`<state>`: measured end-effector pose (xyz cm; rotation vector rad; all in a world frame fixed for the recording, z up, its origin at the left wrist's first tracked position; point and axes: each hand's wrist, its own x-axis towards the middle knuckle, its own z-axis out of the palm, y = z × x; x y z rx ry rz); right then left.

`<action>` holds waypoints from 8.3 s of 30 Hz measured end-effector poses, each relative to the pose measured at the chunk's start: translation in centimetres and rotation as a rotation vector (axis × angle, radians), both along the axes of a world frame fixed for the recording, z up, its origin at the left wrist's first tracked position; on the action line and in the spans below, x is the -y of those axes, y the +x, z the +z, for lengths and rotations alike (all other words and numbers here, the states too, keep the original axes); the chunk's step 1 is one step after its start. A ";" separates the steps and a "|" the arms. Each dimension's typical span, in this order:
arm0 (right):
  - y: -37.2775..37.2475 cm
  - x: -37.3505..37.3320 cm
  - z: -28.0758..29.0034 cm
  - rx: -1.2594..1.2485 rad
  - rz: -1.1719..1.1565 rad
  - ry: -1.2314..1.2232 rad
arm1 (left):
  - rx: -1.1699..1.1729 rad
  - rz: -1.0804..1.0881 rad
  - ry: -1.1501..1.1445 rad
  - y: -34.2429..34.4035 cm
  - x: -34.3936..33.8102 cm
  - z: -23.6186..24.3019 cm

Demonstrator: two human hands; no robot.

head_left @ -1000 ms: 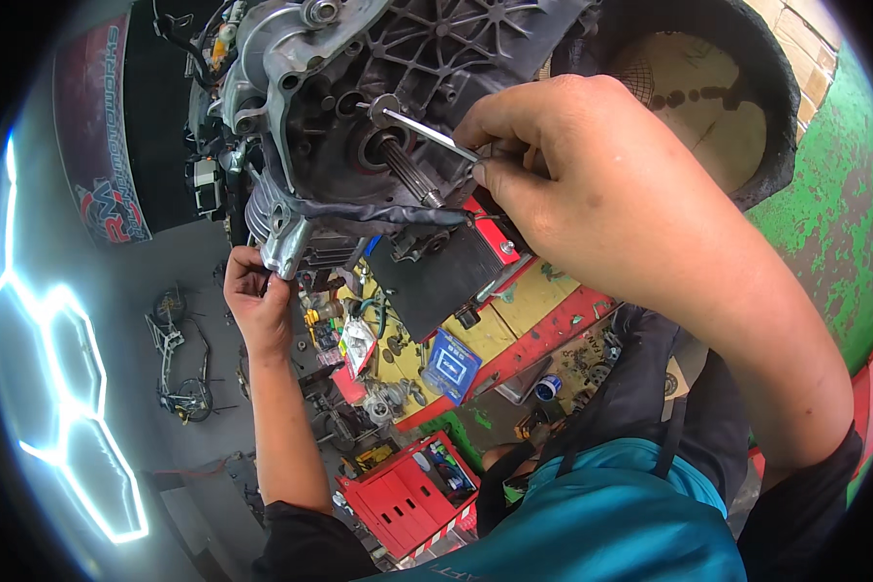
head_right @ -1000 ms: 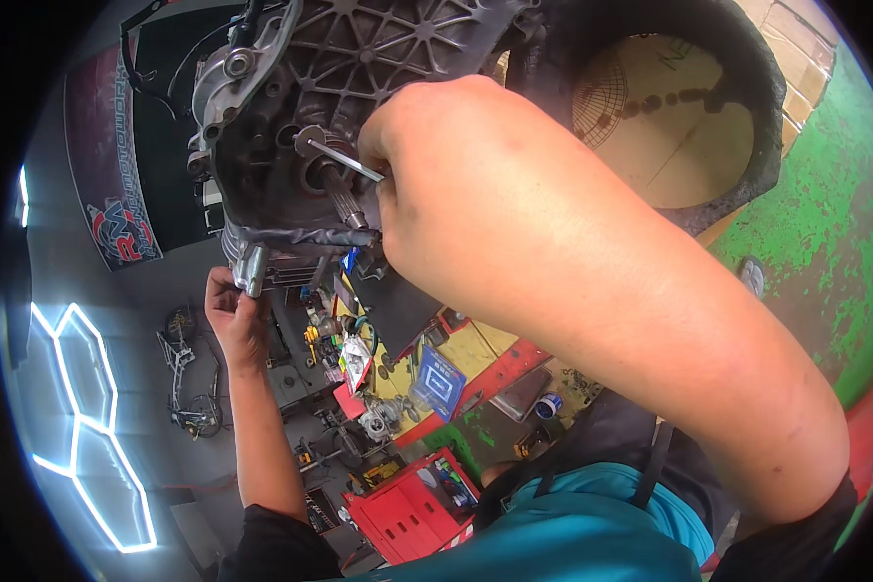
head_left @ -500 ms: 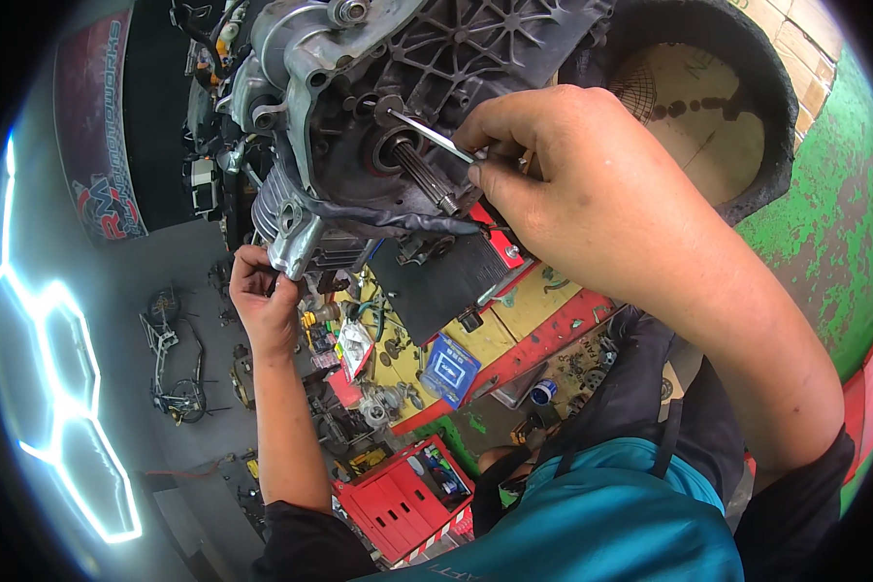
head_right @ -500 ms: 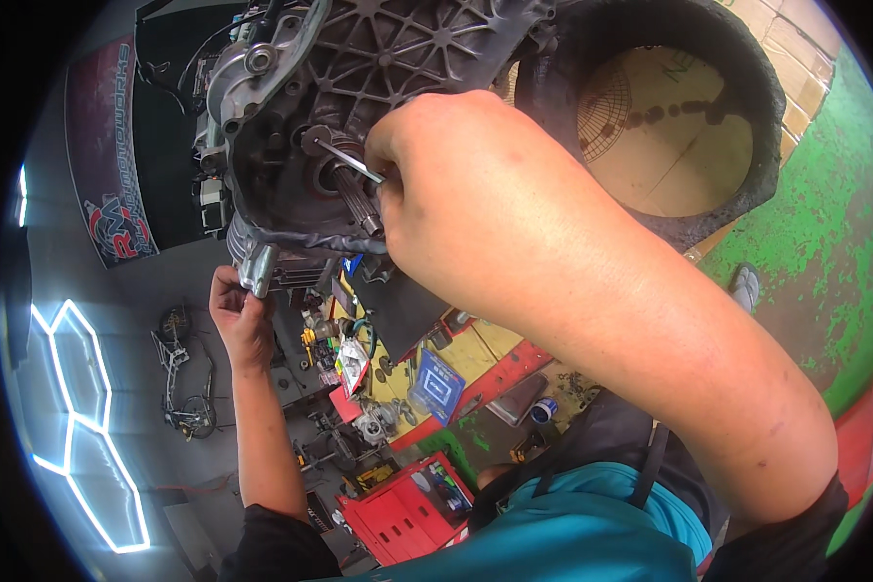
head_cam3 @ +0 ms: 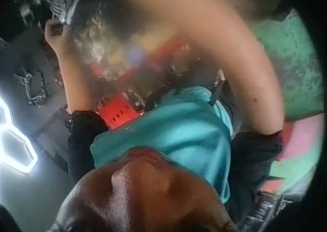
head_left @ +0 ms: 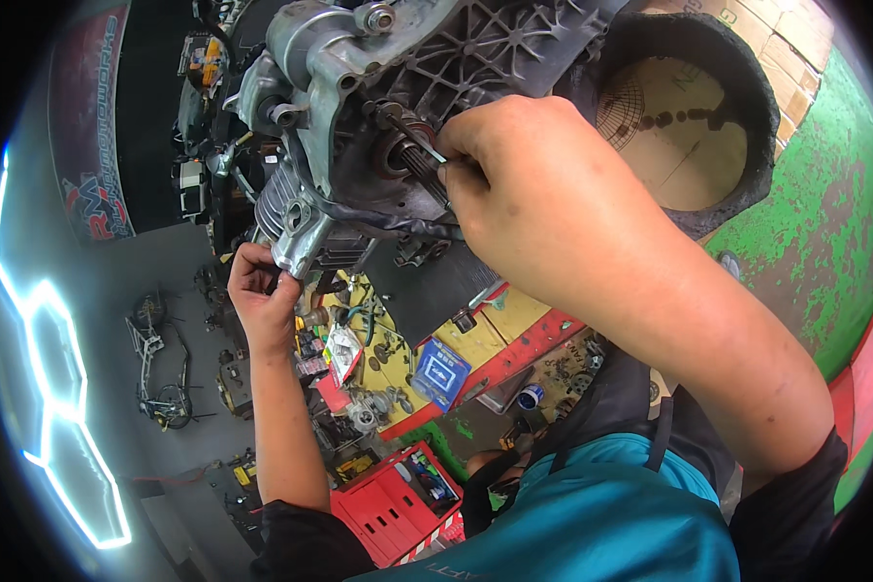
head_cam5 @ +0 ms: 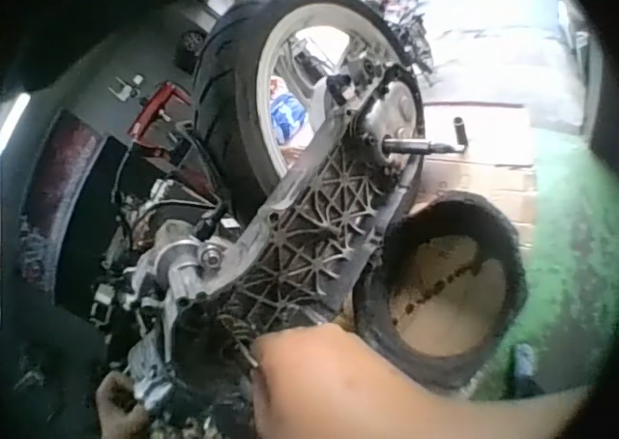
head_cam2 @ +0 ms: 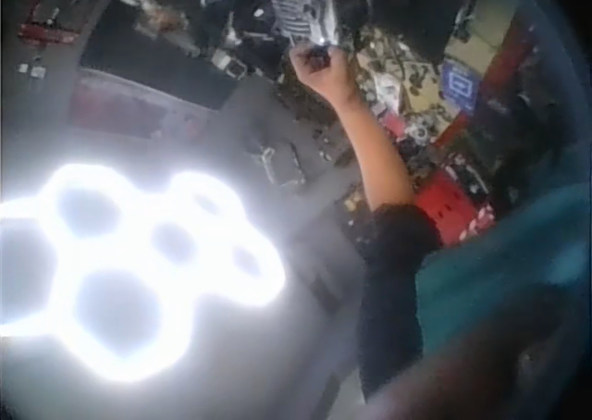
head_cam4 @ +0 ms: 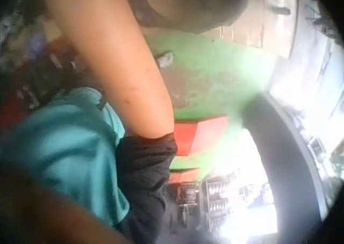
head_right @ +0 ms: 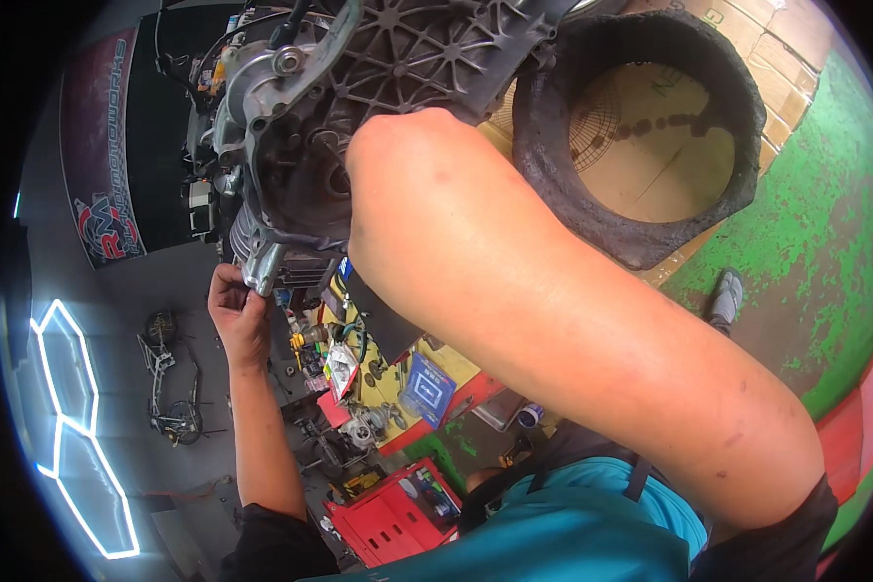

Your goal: The person works on a disassembled motorcycle engine mounted on a workbench. They handle small engine components, including a piston, and use a T-handle wrench to tighten bolts on the engine casing. The person also retrieves a tool from a red toolbox drawer.

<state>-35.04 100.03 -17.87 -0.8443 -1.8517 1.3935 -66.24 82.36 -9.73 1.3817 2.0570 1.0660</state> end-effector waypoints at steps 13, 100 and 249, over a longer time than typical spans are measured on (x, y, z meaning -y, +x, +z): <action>-0.4 -1.0 3.2 0.059 0.067 -0.421 | -0.043 -0.023 0.023 -0.4 -0.3 -0.5; -5.5 -1.7 5.2 0.267 -0.069 -0.721 | 0.298 0.107 0.211 1.7 1.0 -1.4; 1.0 7.5 -0.5 0.055 -0.403 0.304 | 0.486 0.376 0.303 7.6 0.2 -3.3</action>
